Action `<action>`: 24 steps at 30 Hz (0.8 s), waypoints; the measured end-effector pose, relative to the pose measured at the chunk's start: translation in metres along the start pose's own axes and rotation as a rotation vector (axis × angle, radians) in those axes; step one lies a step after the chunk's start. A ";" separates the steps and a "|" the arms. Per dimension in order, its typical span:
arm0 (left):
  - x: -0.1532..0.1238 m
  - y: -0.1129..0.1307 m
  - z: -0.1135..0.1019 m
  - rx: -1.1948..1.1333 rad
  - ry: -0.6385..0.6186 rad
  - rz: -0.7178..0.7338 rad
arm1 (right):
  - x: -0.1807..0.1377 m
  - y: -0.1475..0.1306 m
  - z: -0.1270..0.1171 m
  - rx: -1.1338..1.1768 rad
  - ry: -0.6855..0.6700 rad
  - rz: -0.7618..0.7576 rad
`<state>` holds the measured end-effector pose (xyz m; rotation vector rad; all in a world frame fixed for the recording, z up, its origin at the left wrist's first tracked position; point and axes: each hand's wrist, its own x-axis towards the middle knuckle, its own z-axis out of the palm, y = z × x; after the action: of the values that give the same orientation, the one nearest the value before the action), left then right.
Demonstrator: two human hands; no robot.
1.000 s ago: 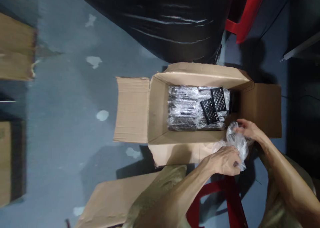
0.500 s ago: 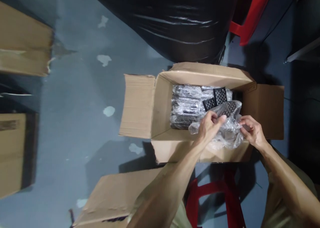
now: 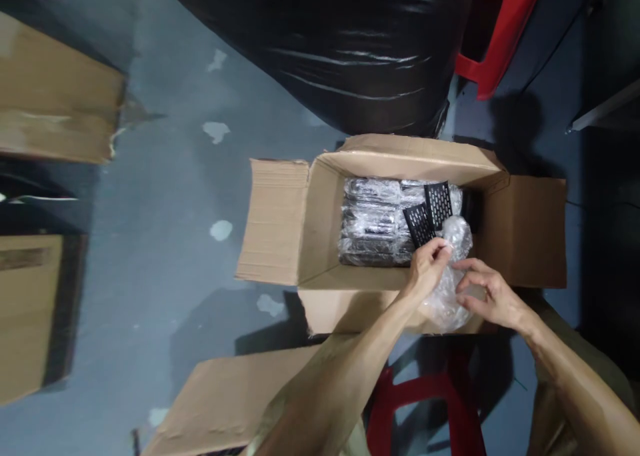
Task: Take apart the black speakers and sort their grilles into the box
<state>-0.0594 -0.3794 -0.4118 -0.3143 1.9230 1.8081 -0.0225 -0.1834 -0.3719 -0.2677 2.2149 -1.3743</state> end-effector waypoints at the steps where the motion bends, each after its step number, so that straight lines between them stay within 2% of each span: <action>1: -0.005 0.001 0.000 0.113 -0.047 0.152 | 0.000 0.003 -0.011 -0.045 0.032 0.074; 4: -0.026 0.008 0.007 0.370 -0.300 0.547 | 0.002 0.013 -0.040 -0.094 0.335 0.251; 5: -0.033 0.011 0.009 0.390 -0.367 0.642 | 0.003 0.015 -0.046 -0.035 0.377 0.292; 6: -0.039 0.015 0.011 0.376 -0.403 0.716 | 0.003 0.015 -0.049 0.057 0.337 0.337; 8: -0.048 0.021 0.010 0.289 -0.377 0.786 | 0.004 0.010 -0.049 0.259 0.103 0.432; 9: -0.051 0.022 0.007 0.240 -0.313 0.778 | 0.003 0.004 -0.046 0.324 0.029 0.465; 10: -0.053 0.023 0.003 0.203 -0.230 0.745 | 0.002 -0.003 -0.042 0.352 0.035 0.467; 12: -0.055 0.023 -0.005 0.177 -0.072 0.638 | -0.002 -0.019 -0.033 0.339 0.249 0.357; 13: -0.055 0.021 -0.009 0.172 -0.023 0.584 | -0.005 -0.027 -0.029 0.334 0.357 0.271; 14: -0.056 0.019 -0.012 0.160 -0.011 0.534 | -0.009 -0.034 -0.025 0.350 0.397 0.198; 15: -0.056 0.018 -0.014 0.140 -0.034 0.481 | -0.012 -0.037 -0.022 0.390 0.352 0.160; 16: -0.056 0.016 -0.017 0.118 -0.067 0.421 | -0.014 -0.037 -0.020 0.448 0.244 0.167; 18: -0.053 0.015 -0.028 0.113 -0.059 0.269 | -0.010 -0.026 -0.019 0.545 0.033 0.278; 19: -0.051 0.015 -0.037 0.150 0.003 0.188 | -0.003 -0.015 -0.020 0.547 0.024 0.351; 21: -0.042 0.017 -0.063 0.294 0.205 0.080 | 0.027 0.014 -0.020 0.374 0.207 0.491; 23: -0.034 0.017 -0.095 0.469 0.372 0.079 | 0.074 0.043 -0.018 0.009 0.407 0.607; 24: -0.030 0.017 -0.110 0.548 0.429 0.101 | 0.101 0.057 -0.014 -0.172 0.429 0.662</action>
<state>-0.0615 -0.4903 -0.3808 -0.4425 2.6773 1.2571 -0.1095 -0.1887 -0.4497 0.7093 2.4297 -0.9265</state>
